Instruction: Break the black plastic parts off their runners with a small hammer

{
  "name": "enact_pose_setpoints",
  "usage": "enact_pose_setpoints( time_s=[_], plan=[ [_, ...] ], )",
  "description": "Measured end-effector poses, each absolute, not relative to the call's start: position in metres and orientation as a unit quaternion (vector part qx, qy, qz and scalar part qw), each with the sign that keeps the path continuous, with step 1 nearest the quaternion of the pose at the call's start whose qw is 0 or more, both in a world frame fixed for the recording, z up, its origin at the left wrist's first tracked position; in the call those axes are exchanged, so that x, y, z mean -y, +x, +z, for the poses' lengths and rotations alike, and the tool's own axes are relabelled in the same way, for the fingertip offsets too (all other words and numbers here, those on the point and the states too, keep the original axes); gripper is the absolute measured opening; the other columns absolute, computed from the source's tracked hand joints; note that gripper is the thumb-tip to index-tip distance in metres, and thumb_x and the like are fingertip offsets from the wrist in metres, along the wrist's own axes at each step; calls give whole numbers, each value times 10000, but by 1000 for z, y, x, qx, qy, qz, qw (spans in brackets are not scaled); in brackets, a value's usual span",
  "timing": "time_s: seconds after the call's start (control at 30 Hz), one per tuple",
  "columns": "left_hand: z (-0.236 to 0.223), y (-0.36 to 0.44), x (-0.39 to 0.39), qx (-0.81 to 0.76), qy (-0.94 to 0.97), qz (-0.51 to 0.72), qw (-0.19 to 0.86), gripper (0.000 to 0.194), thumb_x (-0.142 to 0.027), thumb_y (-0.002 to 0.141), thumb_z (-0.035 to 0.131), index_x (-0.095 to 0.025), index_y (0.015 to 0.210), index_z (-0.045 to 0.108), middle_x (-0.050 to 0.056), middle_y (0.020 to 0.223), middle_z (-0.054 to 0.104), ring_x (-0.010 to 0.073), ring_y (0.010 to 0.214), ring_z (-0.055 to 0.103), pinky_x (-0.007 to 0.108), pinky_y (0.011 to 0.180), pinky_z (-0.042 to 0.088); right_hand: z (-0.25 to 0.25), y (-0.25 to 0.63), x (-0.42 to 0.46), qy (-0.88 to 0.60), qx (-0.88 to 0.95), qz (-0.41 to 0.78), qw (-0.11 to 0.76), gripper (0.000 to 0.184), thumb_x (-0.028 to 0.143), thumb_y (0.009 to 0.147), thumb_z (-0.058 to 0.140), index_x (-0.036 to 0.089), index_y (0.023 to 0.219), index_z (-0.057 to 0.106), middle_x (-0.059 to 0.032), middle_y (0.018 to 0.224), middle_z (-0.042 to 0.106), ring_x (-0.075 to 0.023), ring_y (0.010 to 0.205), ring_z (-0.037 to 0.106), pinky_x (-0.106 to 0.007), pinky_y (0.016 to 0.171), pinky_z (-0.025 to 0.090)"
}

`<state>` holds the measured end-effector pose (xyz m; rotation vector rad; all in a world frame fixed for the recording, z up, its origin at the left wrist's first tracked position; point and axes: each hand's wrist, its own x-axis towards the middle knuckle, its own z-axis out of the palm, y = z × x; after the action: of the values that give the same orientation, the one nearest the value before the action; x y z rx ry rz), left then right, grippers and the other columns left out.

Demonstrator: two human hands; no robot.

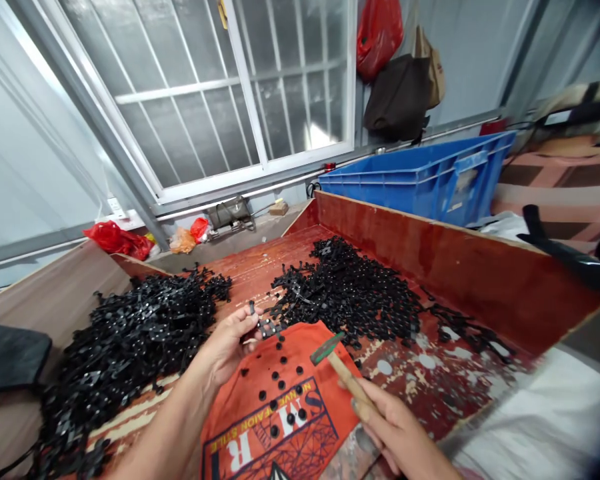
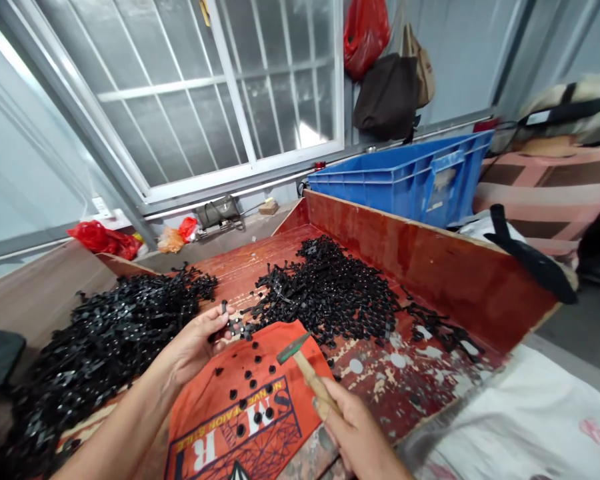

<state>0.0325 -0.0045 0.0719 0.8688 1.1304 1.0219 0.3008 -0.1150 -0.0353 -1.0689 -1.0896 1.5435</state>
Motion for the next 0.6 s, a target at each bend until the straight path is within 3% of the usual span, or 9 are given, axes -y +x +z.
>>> enact_pose_setpoints(
  time_s=[0.1, 0.23, 0.33, 0.43, 0.6],
  plan=[
    [65, 38, 25, -540, 407, 438, 592, 329, -273, 646, 846, -160, 929, 722, 40, 874, 696, 98, 655, 601, 157, 467, 494, -45, 300, 112, -438, 421, 642, 467, 630, 587, 773, 680, 194, 1266, 658, -64, 890, 695, -246, 847, 659, -338, 777, 545],
    [61, 31, 44, -588, 438, 463, 497, 379, -352, 585, 858, -132, 876, 757, 82, 954, 713, 183, 834, 635, 240, 577, 574, -55, 302, 114, -488, 406, 616, 467, 720, 638, 699, 719, 179, 1251, 662, -10, 638, 613, -204, 655, 617, -268, 597, 523],
    [64, 12, 58, -590, 433, 512, 451, 494, -407, 563, 867, -138, 958, 744, 91, 989, 715, 210, 864, 651, 261, 571, 584, -55, 304, 118, -513, 407, 607, 451, 726, 638, 704, 715, 173, 1258, 651, 36, 505, 496, -165, 507, 528, -234, 473, 451],
    [66, -3, 76, -597, 399, 536, 445, 554, -411, 557, 883, -158, 1019, 711, 59, 915, 705, 174, 772, 652, 226, 514, 558, -47, 306, 123, -512, 413, 600, 456, 669, 601, 751, 694, 169, 1258, 640, 38, 539, 499, -150, 503, 498, -229, 474, 428],
    [59, 18, 105, -543, 325, 498, 593, 433, -369, 623, 870, -168, 961, 688, -29, 681, 590, 65, 519, 527, 154, 423, 452, -16, 297, 124, -518, 483, 565, 422, 540, 571, 810, 649, 173, 1175, 647, 37, 626, 537, -116, 484, 435, -222, 472, 374]
  ],
)
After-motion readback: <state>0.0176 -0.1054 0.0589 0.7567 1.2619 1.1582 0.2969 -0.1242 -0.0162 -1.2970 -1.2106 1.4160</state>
